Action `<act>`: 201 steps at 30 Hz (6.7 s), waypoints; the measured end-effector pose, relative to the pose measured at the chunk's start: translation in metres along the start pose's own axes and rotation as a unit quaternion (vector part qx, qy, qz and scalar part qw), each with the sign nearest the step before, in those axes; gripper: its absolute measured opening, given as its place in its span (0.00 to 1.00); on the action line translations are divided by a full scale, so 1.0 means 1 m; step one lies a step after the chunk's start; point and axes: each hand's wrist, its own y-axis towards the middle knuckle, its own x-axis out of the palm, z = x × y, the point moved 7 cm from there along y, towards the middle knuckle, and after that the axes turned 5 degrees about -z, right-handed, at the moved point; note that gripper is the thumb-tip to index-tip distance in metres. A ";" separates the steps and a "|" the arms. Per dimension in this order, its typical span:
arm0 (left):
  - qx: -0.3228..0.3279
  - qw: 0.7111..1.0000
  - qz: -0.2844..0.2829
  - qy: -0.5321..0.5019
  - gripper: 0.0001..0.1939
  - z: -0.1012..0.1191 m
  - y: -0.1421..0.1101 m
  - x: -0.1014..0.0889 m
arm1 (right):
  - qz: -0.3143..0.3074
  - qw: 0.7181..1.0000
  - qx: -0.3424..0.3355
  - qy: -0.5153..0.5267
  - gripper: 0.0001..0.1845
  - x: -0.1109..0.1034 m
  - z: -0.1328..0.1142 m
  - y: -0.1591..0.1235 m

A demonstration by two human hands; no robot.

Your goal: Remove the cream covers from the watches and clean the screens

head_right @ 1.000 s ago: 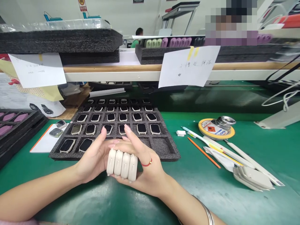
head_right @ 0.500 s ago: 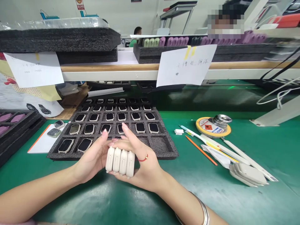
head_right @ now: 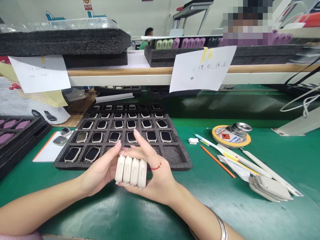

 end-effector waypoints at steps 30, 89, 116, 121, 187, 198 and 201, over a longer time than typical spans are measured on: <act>0.083 0.964 0.139 0.210 0.49 0.009 0.009 -0.051 | -0.082 0.755 0.437 -0.482 0.09 -0.201 0.095 -0.105; 0.132 0.939 0.091 0.303 0.28 0.000 0.002 -0.040 | -0.085 0.958 -0.019 -0.274 0.08 0.009 0.006 0.043; 0.135 0.952 0.111 0.251 0.29 0.005 0.003 -0.044 | -0.132 0.974 -0.026 -0.184 0.03 -0.021 0.013 0.048; 0.138 0.952 0.107 0.251 0.27 0.005 0.005 -0.044 | -0.219 0.935 -0.054 -0.272 0.13 0.002 -0.002 0.040; 0.200 0.972 0.024 0.125 0.63 0.003 -0.049 -0.025 | -0.053 0.992 0.079 0.083 0.59 0.032 -0.005 0.022; 0.185 0.977 0.047 0.099 0.27 0.009 -0.045 -0.022 | -0.069 0.996 0.021 0.057 0.52 0.035 -0.002 0.025; 0.185 0.974 0.052 0.123 0.29 0.006 -0.045 -0.022 | -0.087 0.995 0.002 0.055 0.53 0.035 0.000 0.026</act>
